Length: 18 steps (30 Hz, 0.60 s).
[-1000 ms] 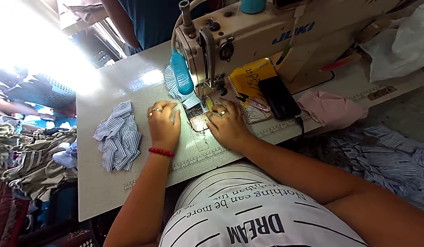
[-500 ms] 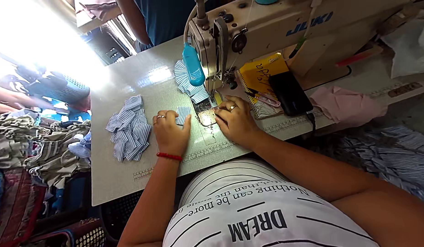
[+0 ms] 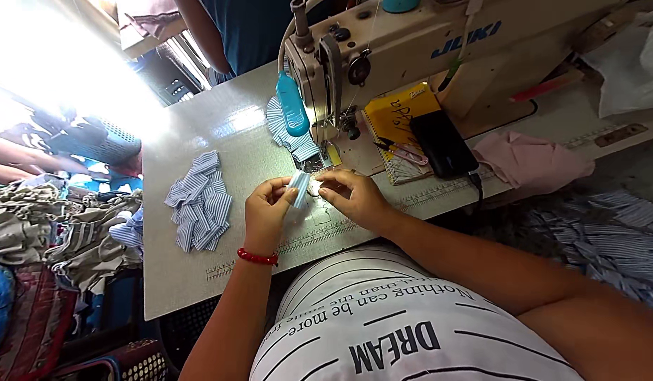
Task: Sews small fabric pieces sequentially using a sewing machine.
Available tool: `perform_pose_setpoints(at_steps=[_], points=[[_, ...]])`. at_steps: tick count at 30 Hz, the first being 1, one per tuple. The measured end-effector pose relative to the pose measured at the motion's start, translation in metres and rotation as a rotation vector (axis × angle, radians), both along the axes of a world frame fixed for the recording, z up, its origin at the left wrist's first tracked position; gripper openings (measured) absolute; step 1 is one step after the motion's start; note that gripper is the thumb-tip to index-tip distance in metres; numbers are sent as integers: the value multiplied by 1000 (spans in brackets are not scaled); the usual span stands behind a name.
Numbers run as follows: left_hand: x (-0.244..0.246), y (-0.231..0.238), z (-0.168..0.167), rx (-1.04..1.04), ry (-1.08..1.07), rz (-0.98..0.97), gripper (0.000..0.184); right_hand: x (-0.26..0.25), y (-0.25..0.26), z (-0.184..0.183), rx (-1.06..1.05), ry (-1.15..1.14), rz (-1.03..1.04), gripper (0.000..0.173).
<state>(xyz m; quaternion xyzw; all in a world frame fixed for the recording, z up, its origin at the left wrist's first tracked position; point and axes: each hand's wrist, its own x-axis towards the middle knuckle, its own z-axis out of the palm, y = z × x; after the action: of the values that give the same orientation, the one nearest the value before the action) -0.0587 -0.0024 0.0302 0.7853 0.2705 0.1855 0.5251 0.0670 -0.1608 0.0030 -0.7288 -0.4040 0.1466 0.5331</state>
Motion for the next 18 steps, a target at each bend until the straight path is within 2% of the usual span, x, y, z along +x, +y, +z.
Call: perform_pose_setpoints(at_steps=[2, 4, 8, 11, 12, 14, 15, 16, 18], points=[[1, -7, 3, -71, -23, -60, 26, -3, 1, 8, 61, 240, 52, 32], [4, -11, 4, -87, -20, -127, 29, -3, 0, 13, 86, 338, 65, 31], [8, -13, 4, -121, -6, -213, 30, 3, -5, 13, 109, 340, 36, 14], [9, -11, 5, -157, -6, -261, 17, 6, -7, 11, 140, 300, 26, 7], [9, -11, 5, -162, 1, -281, 13, 8, -7, 10, 142, 294, 41, 10], [9, -10, 6, -143, 25, -313, 10, 15, -7, 6, 123, 298, 114, 39], [10, -9, 6, -114, 29, -319, 9, 17, -7, 5, 122, 304, 136, 44], [10, -9, 6, -82, 29, -322, 9, 17, -7, 5, 133, 305, 145, 38], [11, -10, 7, -10, 27, -317, 11, 14, -9, 6, 135, 282, 126, 14]])
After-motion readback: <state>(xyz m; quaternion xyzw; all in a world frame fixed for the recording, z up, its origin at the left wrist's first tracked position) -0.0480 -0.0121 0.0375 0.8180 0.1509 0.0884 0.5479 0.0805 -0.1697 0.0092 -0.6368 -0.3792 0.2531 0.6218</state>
